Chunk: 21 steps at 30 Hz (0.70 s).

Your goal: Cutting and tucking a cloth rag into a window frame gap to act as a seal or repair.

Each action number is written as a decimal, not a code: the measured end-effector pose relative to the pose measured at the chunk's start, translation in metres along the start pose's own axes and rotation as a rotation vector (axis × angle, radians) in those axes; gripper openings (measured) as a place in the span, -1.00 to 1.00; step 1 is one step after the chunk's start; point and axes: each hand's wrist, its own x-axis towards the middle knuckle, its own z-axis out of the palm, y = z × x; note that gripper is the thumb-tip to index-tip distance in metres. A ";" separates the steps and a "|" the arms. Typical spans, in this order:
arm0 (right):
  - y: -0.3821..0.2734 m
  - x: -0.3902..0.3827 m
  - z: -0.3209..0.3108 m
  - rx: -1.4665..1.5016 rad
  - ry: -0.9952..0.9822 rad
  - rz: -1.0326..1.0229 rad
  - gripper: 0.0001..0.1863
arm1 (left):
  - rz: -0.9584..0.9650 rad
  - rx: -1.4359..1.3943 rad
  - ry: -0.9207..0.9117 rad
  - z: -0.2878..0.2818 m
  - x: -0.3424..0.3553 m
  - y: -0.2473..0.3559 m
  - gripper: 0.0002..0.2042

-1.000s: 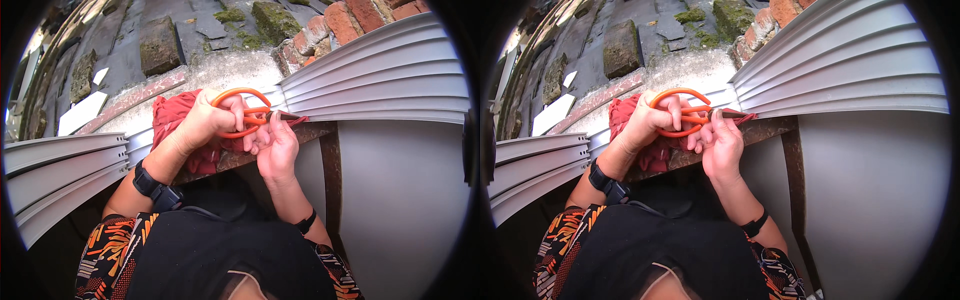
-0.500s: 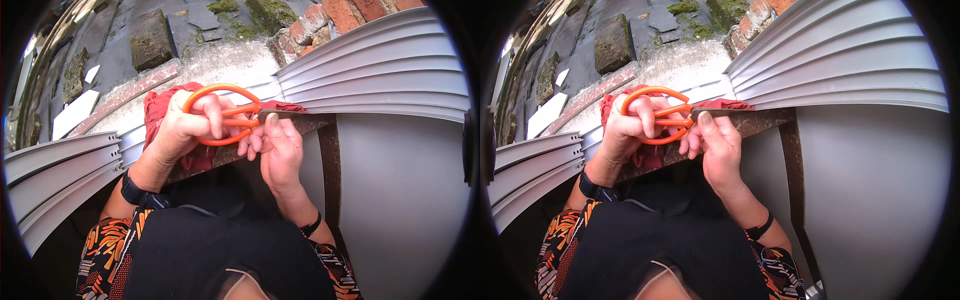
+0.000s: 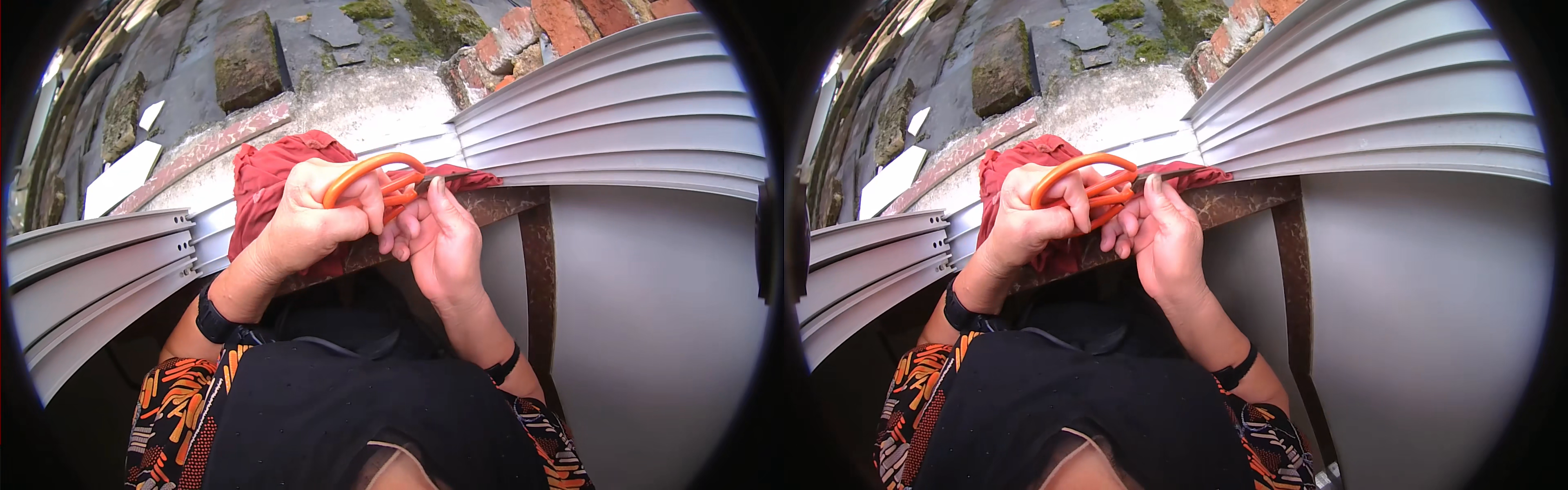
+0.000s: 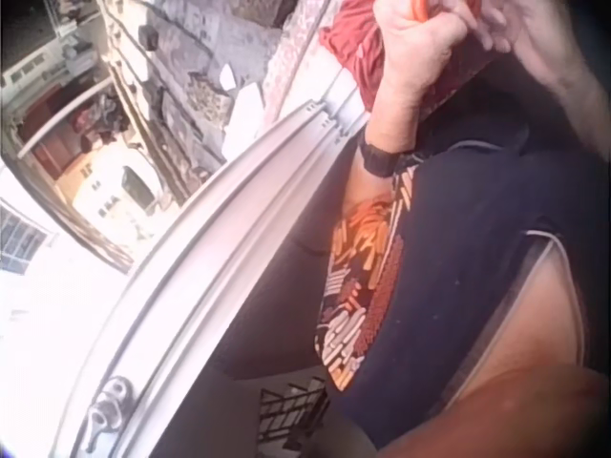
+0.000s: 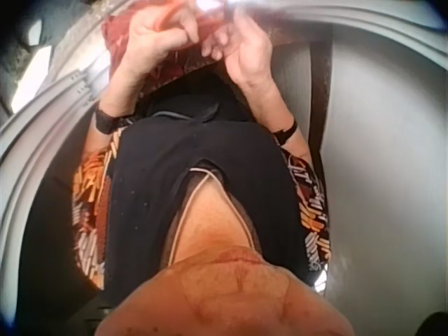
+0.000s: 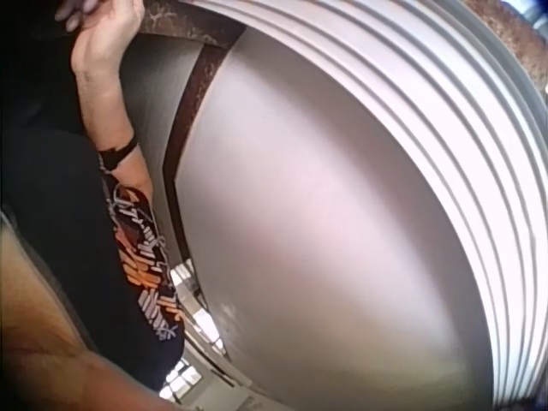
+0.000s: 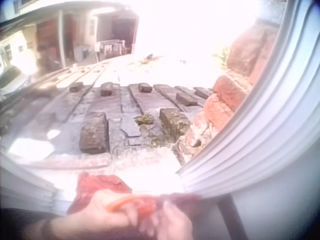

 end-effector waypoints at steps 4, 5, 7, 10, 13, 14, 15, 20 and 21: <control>0.006 -0.015 -0.007 -0.065 0.029 -0.009 -0.57 | -0.041 0.091 0.010 -0.001 -0.006 -0.002 -0.91; 0.006 -0.016 -0.008 -0.081 0.028 -0.024 -0.57 | -0.048 0.097 0.001 0.000 -0.007 -0.002 -0.91; 0.004 -0.014 -0.010 -0.093 0.023 -0.039 -0.57 | -0.029 -0.020 0.037 0.006 -0.004 -0.008 -0.91; 0.002 -0.012 -0.011 -0.081 0.026 -0.037 -0.57 | 0.006 0.013 0.078 0.006 -0.003 -0.012 -0.89; 0.001 -0.015 -0.009 -0.089 0.016 -0.045 -0.57 | 0.015 0.029 0.089 0.003 -0.008 -0.013 -0.88; 0.002 -0.015 -0.009 -0.095 0.012 -0.050 -0.57 | 0.010 0.014 0.088 0.004 -0.010 -0.014 -0.88; 0.003 -0.014 -0.010 -0.097 0.013 -0.065 -0.57 | 0.000 -0.046 0.075 0.006 -0.008 -0.012 -0.88; 0.001 -0.010 -0.014 -0.102 0.012 -0.078 -0.57 | 0.011 -0.131 0.043 0.008 -0.001 -0.008 -0.91; 0.001 -0.011 -0.014 -0.102 0.000 -0.077 -0.57 | 0.008 -0.125 0.037 0.008 -0.002 -0.008 -0.91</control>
